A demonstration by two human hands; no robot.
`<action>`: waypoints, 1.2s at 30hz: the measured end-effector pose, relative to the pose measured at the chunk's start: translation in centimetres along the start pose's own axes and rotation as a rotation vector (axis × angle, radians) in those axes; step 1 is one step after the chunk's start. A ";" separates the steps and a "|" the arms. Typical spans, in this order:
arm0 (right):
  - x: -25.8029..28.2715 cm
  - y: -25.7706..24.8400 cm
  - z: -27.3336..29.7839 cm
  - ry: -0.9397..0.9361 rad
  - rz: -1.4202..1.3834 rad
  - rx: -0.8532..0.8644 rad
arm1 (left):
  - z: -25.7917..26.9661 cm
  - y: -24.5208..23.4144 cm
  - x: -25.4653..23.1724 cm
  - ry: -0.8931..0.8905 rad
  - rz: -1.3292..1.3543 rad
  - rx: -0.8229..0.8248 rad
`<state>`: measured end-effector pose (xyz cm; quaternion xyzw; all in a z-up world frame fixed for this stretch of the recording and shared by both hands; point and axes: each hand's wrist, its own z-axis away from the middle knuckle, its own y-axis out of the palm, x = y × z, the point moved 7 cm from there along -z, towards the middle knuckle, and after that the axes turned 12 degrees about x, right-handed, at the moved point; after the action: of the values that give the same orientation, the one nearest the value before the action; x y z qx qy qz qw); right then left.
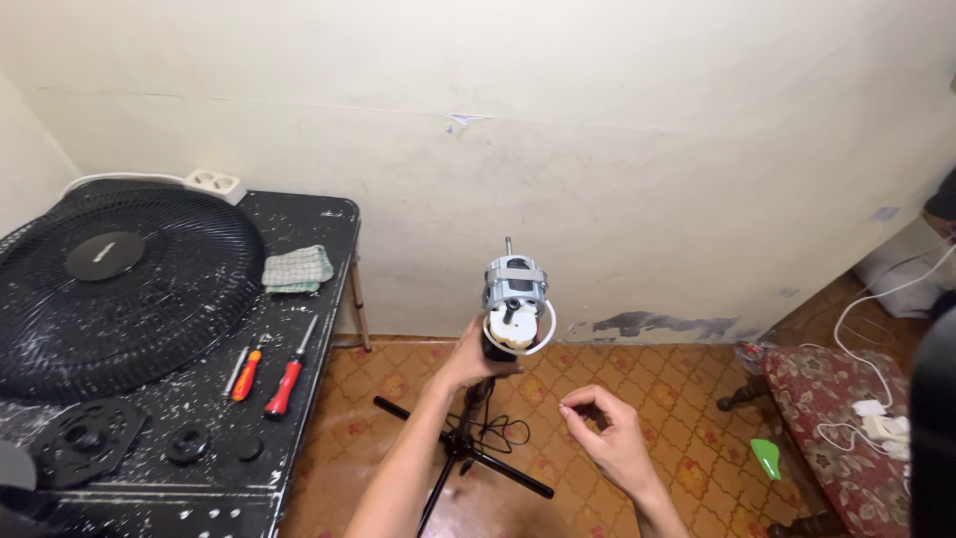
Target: The person uses a screwdriver to tighten screws on a fan motor mounted on a stand. They repeatedly adjust the motor housing and secure it with screws while other fan parts lie on a nearby table.
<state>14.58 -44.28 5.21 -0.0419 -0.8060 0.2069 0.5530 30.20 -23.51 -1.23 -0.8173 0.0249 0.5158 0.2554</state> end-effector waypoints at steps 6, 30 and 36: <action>-2.6 -1.5 0.6 0.074 -0.029 0.000 | 0.0 1.3 -0.2 -0.062 0.055 -0.199; -6.1 0.1 -5.2 -0.044 -0.340 -0.132 | -0.9 4.0 1.3 -0.312 -0.275 -0.706; -8.0 3.6 -8.5 -0.094 -0.709 -0.331 | -1.1 3.6 1.3 -0.310 -0.122 -0.488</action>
<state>24.79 -40.96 -0.53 0.1599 -0.8173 -0.1278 0.5386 30.60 -26.89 -3.36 -0.7662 -0.1883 0.6089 0.0823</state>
